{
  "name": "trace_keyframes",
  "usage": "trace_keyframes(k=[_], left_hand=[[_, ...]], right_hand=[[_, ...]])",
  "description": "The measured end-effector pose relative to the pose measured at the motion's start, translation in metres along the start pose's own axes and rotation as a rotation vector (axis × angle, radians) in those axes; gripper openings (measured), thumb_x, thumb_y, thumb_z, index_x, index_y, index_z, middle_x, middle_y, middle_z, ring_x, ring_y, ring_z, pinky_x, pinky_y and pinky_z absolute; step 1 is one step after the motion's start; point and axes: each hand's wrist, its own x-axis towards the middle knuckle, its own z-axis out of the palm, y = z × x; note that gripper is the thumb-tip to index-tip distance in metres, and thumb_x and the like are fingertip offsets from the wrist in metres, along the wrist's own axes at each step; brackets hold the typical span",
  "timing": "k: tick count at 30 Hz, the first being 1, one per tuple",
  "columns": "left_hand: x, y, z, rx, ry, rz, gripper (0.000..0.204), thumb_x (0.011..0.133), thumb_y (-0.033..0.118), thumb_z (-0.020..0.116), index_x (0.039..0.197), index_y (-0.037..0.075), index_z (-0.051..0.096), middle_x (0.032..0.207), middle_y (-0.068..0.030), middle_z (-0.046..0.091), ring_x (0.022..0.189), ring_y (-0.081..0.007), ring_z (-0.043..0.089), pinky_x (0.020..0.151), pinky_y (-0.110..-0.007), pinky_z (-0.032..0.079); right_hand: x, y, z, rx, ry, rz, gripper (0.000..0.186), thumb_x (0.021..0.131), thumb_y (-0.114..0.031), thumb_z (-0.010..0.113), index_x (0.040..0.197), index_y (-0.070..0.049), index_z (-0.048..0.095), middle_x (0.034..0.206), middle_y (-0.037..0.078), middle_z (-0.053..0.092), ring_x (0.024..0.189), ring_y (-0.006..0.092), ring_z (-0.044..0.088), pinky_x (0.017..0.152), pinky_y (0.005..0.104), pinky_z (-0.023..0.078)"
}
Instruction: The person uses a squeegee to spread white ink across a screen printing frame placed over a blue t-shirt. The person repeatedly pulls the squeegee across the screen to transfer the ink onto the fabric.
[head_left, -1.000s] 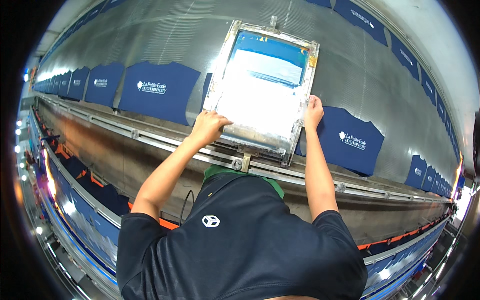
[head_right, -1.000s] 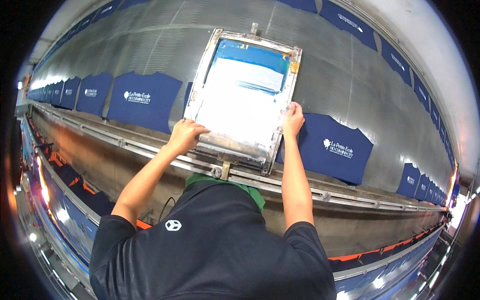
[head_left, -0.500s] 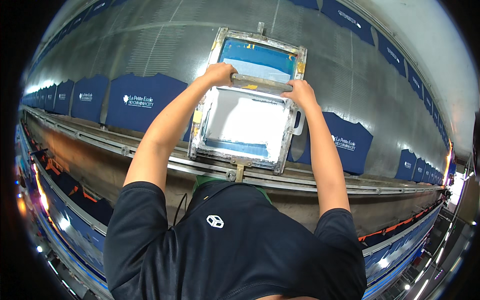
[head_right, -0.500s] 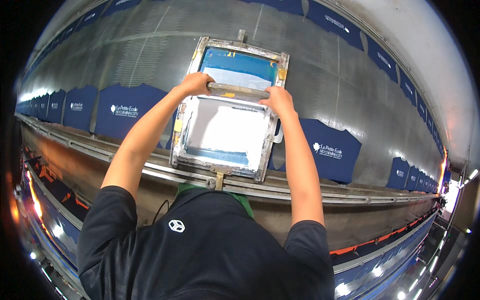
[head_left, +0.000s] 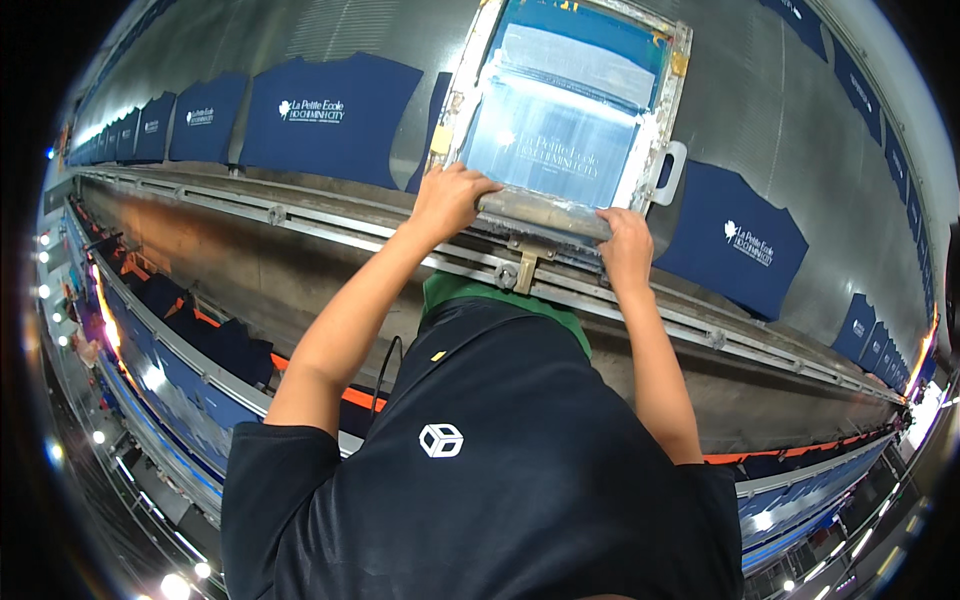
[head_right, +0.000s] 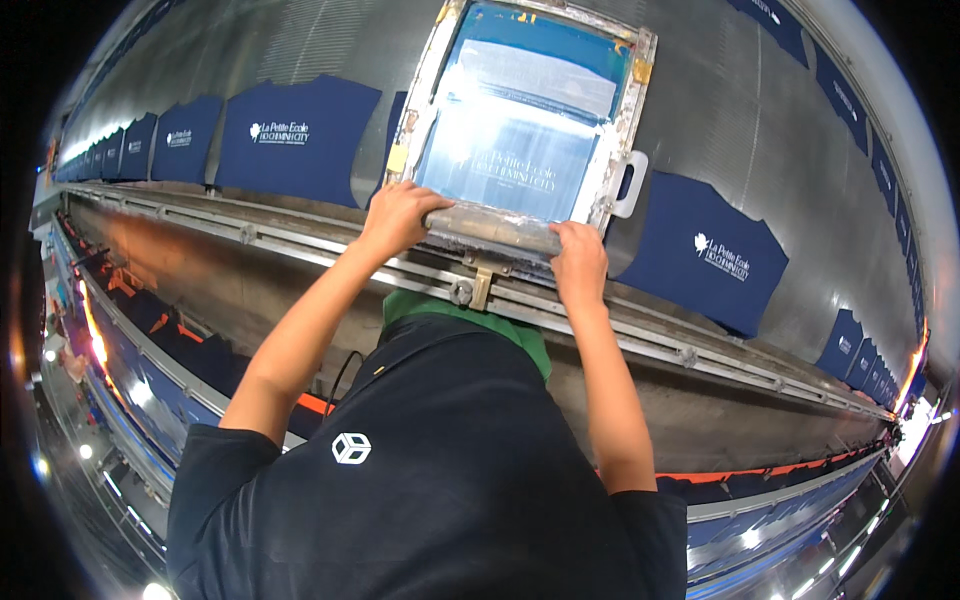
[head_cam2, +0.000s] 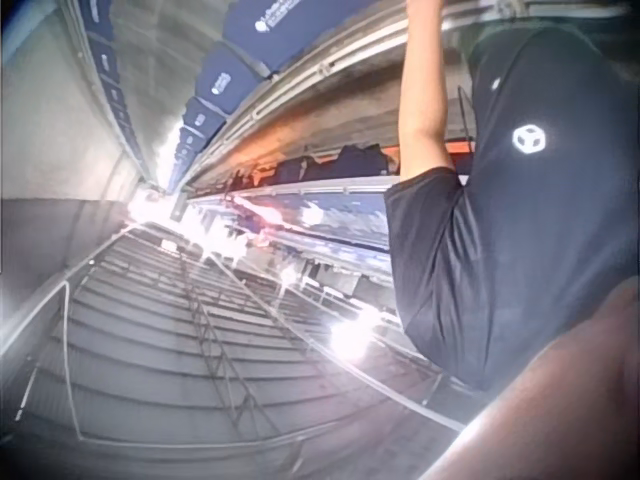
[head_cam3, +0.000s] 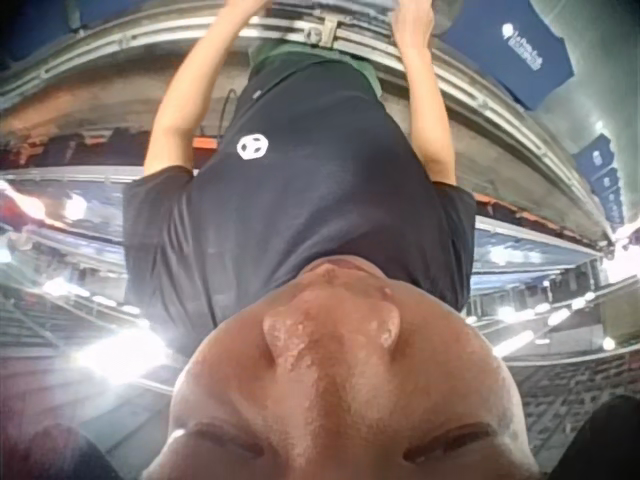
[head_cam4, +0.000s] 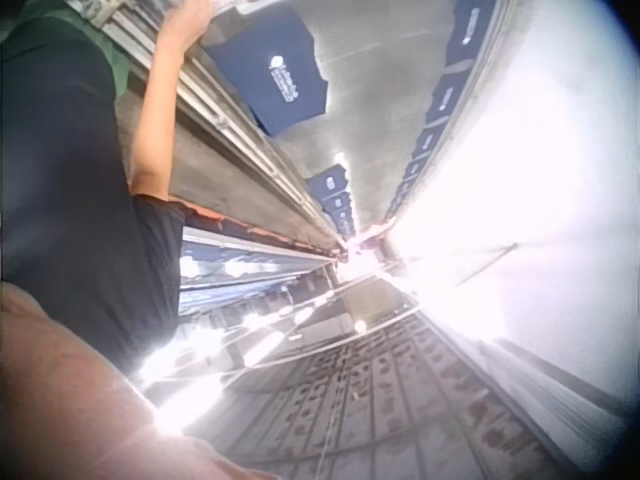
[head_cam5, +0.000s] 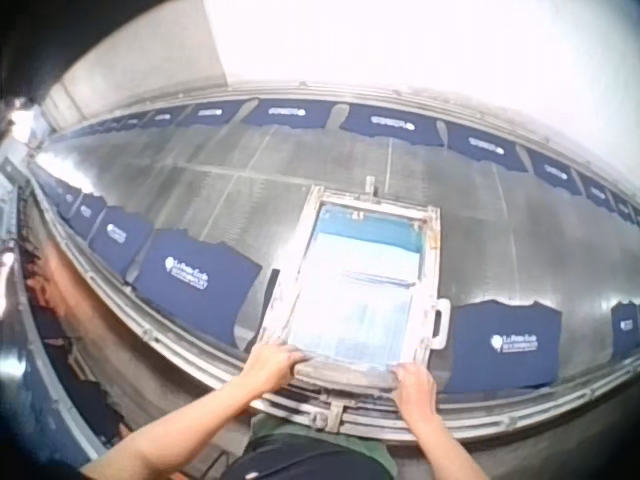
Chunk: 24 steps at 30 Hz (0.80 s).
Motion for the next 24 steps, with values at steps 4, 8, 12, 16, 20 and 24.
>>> trace_keyframes(k=[4, 8, 12, 16, 20, 24], left_hand=[[-0.056, 0.019, 0.008, -0.027, 0.073, 0.023, 0.057, 0.072, -0.003, 0.069, 0.123, 0.022, 0.075, 0.121, 0.0034, 0.074, 0.103, -0.0223, 0.064, 0.085, -0.039, 0.049], [-0.046, 0.020, -0.036, -0.033, -0.175, 0.023, 0.049, 0.072, 0.000, 0.070, 0.117, 0.020, 0.076, 0.108, -0.0021, 0.077, 0.099, -0.0246, 0.068, 0.086, -0.042, 0.051], [0.078, -0.014, -0.051, -0.009, -0.336, -0.037, 0.038, 0.076, 0.018, 0.081, 0.114, 0.019, 0.078, 0.093, -0.0107, 0.077, 0.085, -0.0309, 0.074, 0.077, -0.046, 0.058], [0.203, -0.043, -0.071, -0.072, -0.332, -0.004, 0.053, 0.064, 0.037, 0.090, 0.111, 0.014, 0.079, 0.099, -0.0128, 0.079, 0.091, -0.0299, 0.076, 0.082, -0.043, 0.059], [0.236, -0.056, -0.065, -0.081, -0.271, 0.028, 0.055, 0.064, 0.037, 0.090, 0.113, 0.013, 0.079, 0.099, -0.0117, 0.079, 0.093, -0.0293, 0.075, 0.084, -0.042, 0.059], [0.191, -0.039, -0.055, -0.033, -0.340, -0.039, 0.049, 0.068, 0.040, 0.088, 0.111, 0.018, 0.079, 0.098, -0.0115, 0.078, 0.093, -0.0290, 0.075, 0.084, -0.042, 0.059]], right_hand=[[-0.051, -0.018, 0.009, 0.029, 0.056, -0.022, 0.049, 0.063, 0.012, 0.072, 0.108, -0.007, 0.071, 0.106, 0.011, 0.069, 0.105, 0.0340, 0.064, 0.089, 0.0439, 0.054], [-0.043, -0.026, -0.037, 0.101, -0.164, -0.002, 0.043, 0.067, 0.001, 0.081, 0.108, -0.008, 0.071, 0.106, 0.011, 0.069, 0.108, 0.0332, 0.064, 0.092, 0.0441, 0.054], [0.071, 0.017, -0.058, -0.024, -0.306, 0.109, 0.046, 0.078, -0.020, 0.085, 0.119, -0.003, 0.072, 0.113, 0.021, 0.073, 0.112, 0.0375, 0.068, 0.097, 0.0444, 0.054], [0.201, 0.057, -0.063, -0.076, -0.337, 0.059, 0.072, 0.067, -0.028, 0.094, 0.125, 0.006, 0.069, 0.120, 0.029, 0.070, 0.114, 0.0376, 0.070, 0.099, 0.0429, 0.054], [0.230, 0.061, -0.059, -0.081, -0.302, 0.117, 0.074, 0.063, -0.030, 0.096, 0.121, 0.009, 0.070, 0.114, 0.029, 0.072, 0.108, 0.0374, 0.072, 0.095, 0.0426, 0.055], [0.183, 0.068, -0.032, 0.064, -0.283, 0.141, 0.059, 0.063, -0.031, 0.097, 0.099, 0.007, 0.070, 0.091, 0.029, 0.071, 0.093, 0.0430, 0.071, 0.083, 0.0468, 0.055]])
